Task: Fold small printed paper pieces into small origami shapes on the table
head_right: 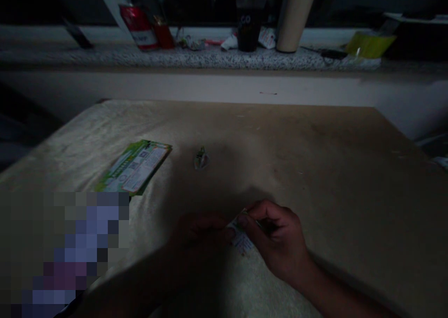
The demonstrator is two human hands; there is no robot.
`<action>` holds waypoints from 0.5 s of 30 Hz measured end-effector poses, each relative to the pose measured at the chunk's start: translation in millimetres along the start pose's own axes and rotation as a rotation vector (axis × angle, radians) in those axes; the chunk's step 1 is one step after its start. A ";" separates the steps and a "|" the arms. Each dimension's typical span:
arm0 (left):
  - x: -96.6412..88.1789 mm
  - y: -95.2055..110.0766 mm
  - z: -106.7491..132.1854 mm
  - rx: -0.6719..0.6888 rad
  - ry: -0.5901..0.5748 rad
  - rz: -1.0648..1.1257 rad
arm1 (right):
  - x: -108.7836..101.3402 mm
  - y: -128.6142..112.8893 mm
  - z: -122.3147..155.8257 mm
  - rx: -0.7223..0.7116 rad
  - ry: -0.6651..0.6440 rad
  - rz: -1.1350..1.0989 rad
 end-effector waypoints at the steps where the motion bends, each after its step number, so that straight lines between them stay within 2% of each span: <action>1: -0.3 -0.3 0.3 0.006 -0.003 0.007 | 0.1 0.2 0.3 0.004 -0.001 -0.005; 10: 3.8 -8.5 -3.3 0.029 0.096 -0.079 | 2.2 5.1 1.9 0.026 -0.003 -0.016; 15: 5.0 -4.9 -1.2 0.054 0.057 -0.102 | 2.4 3.7 1.8 0.026 0.004 0.005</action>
Point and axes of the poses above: each hand's wrist, its own z-axis away from the middle knuckle, its own x-axis out of the palm, y = z × x, the point moved 3 cm from there along -z, towards the middle knuckle, and after that the axes turned 6 degrees about -x, right-handed, at the moved point
